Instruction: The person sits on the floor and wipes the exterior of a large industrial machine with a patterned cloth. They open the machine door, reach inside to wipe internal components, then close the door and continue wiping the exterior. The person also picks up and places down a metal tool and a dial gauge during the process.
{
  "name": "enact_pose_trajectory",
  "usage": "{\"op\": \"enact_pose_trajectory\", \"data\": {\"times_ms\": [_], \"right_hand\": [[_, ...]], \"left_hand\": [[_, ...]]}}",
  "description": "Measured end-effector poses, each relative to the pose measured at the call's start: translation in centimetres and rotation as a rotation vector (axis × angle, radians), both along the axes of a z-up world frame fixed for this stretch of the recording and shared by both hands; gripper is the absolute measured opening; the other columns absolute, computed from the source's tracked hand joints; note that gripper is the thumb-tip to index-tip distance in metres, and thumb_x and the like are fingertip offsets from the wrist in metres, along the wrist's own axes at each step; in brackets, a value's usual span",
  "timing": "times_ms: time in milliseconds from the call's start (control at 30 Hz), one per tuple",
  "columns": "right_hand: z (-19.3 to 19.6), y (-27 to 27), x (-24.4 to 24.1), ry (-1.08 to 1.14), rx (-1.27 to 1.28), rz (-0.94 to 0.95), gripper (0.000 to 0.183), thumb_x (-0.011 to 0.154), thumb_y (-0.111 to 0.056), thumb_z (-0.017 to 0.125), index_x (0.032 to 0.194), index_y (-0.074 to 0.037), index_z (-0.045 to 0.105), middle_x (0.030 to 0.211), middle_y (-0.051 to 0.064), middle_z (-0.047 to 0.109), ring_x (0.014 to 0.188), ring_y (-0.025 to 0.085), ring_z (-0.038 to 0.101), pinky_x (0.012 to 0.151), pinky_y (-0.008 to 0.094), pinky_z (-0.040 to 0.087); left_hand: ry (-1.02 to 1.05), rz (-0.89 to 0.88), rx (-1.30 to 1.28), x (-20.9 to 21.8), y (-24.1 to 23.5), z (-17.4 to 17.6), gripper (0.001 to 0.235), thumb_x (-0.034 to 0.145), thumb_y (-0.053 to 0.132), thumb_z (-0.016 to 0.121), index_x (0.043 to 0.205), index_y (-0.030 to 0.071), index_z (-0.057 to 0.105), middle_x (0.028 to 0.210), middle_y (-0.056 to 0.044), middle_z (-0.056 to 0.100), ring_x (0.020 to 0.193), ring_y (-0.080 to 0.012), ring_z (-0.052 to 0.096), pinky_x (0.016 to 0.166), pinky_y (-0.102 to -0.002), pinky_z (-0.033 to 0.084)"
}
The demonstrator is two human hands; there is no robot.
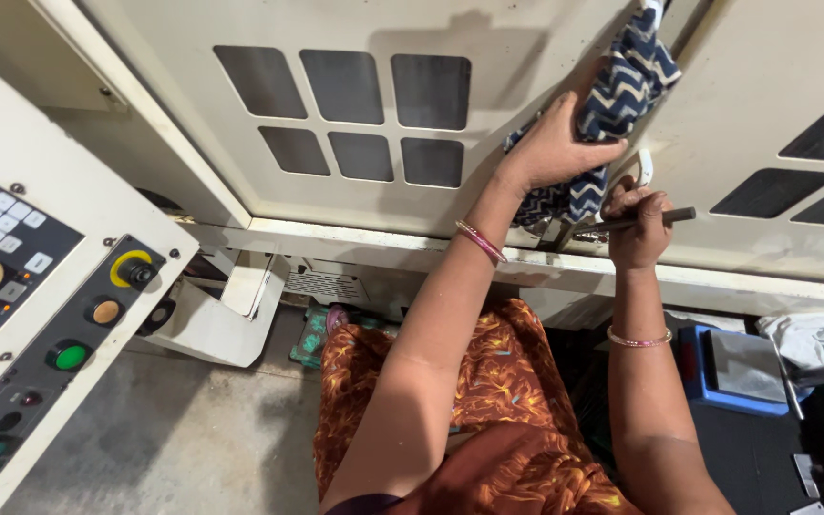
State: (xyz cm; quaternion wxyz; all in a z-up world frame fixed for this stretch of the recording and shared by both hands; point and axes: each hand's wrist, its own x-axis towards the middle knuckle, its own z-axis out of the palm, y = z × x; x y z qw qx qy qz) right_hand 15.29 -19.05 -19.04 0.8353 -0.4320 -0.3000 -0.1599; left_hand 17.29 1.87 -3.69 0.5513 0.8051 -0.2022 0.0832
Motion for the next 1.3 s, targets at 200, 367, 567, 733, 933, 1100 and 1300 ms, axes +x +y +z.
{"op": "enact_pose_trajectory", "data": {"times_ms": [200, 367, 567, 733, 933, 1100, 1300], "right_hand": [[0.6, 0.4, 0.0, -0.053, -0.033, -0.102, 0.045, 0.112, -0.043, 0.052, 0.094, -0.003, 0.060, 0.079, 0.014, 0.059, 0.080, 0.024, 0.055, 0.071, 0.031, 0.046], [1.2, 0.6, -0.4, -0.063, -0.083, -0.107, 0.054, 0.112, -0.046, 0.052, 0.088, 0.002, 0.060, 0.079, 0.014, 0.058, 0.078, 0.023, 0.055, 0.071, 0.032, 0.046], [1.8, 0.9, -0.9, -0.064, -0.106, -0.156, 0.060, 0.112, -0.048, 0.052, 0.083, 0.004, 0.060, 0.074, 0.014, 0.056, 0.079, 0.024, 0.054, 0.069, 0.032, 0.044], [2.1, 0.9, -1.1, -0.048, -0.134, -0.149, 0.062, 0.112, -0.050, 0.051, 0.085, 0.005, 0.060, 0.073, 0.015, 0.055, 0.071, 0.023, 0.052, 0.067, 0.031, 0.043], [3.3, 1.2, -2.0, -0.025, -0.186, -0.149, 0.064, 0.110, -0.053, 0.049, 0.084, 0.004, 0.059, 0.071, 0.015, 0.054, 0.059, 0.019, 0.048, 0.051, 0.028, 0.037], [3.7, 1.2, -2.3, -0.031, -0.202, -0.130, 0.066, 0.110, -0.055, 0.049, 0.084, 0.004, 0.059, 0.073, 0.014, 0.051, 0.064, 0.019, 0.047, 0.056, 0.029, 0.037], [3.2, 1.0, -1.9, -0.029, -0.183, -0.109, 0.065, 0.111, -0.054, 0.050, 0.084, 0.005, 0.058, 0.073, 0.013, 0.049, 0.069, 0.020, 0.047, 0.060, 0.029, 0.037]], "left_hand": [[0.071, -0.003, -0.067, -0.2, -0.2, -0.7, 0.088, 0.063, 0.050, 0.082, 0.125, -0.007, 0.055, 0.122, -0.022, 0.068, 0.112, -0.0312, 0.072, 0.100, -0.041, 0.058], [-0.090, 0.069, -0.024, 0.7, -0.8, -1.8, 0.103, 0.069, 0.046, 0.088, 0.140, -0.013, 0.041, 0.136, -0.030, 0.054, 0.128, -0.0392, 0.054, 0.108, -0.046, 0.045], [-0.182, 0.026, -0.130, 0.9, -1.0, -2.7, 0.098, 0.074, 0.037, 0.086, 0.151, -0.001, 0.040, 0.141, -0.023, 0.058, 0.134, -0.0325, 0.058, 0.117, -0.042, 0.044], [-0.196, 0.033, -0.143, 0.7, -0.8, -2.6, 0.099, 0.073, 0.035, 0.087, 0.151, -0.001, 0.038, 0.142, -0.024, 0.056, 0.134, -0.0324, 0.057, 0.116, -0.042, 0.044], [-0.201, 0.024, -0.121, 0.4, 0.0, -1.9, 0.094, 0.073, 0.037, 0.089, 0.144, -0.005, 0.044, 0.138, -0.024, 0.058, 0.130, -0.0328, 0.059, 0.113, -0.042, 0.046], [-0.019, -0.034, -0.067, 0.1, 2.7, -1.2, 0.082, 0.071, 0.039, 0.090, 0.131, -0.004, 0.052, 0.127, -0.019, 0.066, 0.118, -0.0299, 0.068, 0.104, -0.039, 0.054], [0.160, -0.090, -0.152, -0.5, 5.8, -0.8, 0.093, 0.064, 0.038, 0.091, 0.138, 0.003, 0.047, 0.122, -0.016, 0.070, 0.111, -0.0287, 0.071, 0.096, -0.041, 0.059]]}}
